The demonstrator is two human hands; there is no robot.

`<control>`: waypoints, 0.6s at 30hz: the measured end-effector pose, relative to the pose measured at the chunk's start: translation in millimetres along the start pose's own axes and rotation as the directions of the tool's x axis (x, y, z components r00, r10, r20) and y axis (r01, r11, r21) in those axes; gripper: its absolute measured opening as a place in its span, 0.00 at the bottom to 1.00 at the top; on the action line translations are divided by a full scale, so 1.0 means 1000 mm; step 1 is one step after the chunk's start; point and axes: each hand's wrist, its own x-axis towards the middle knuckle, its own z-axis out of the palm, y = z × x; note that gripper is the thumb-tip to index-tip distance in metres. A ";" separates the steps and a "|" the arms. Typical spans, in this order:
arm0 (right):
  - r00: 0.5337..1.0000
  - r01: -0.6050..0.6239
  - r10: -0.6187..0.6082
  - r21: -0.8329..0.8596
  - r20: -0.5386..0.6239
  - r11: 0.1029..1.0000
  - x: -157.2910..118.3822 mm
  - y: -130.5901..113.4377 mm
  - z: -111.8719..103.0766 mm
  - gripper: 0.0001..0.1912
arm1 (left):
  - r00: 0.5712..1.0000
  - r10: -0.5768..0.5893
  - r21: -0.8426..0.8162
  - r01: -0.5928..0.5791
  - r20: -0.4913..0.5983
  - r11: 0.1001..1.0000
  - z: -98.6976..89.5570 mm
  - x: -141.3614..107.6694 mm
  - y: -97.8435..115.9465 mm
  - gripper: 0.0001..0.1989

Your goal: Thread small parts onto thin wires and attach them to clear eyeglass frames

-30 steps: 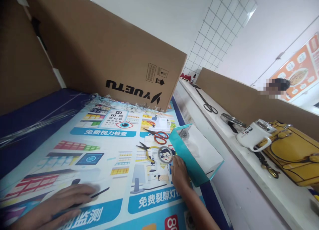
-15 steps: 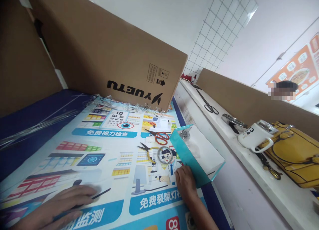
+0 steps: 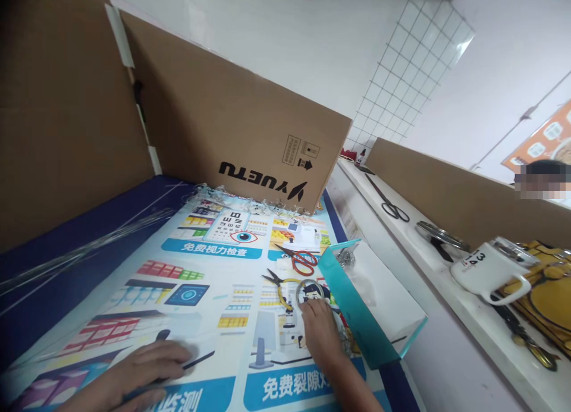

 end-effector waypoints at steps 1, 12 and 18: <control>1.000 -0.004 0.004 -0.009 0.000 1.000 -0.003 0.003 0.001 0.16 | 1.000 -0.002 -0.008 0.002 -0.002 1.000 -0.002 0.000 0.002 0.19; 1.000 0.020 -0.020 -0.115 -0.002 0.993 -0.014 0.022 -0.014 0.19 | 0.995 -0.088 -0.183 0.094 0.038 0.979 -0.026 0.008 0.033 0.13; 0.990 0.138 -0.143 -0.201 -0.011 0.970 0.072 -0.015 -0.017 0.16 | 0.998 -0.070 -0.220 0.066 -0.009 0.973 -0.033 0.008 0.039 0.12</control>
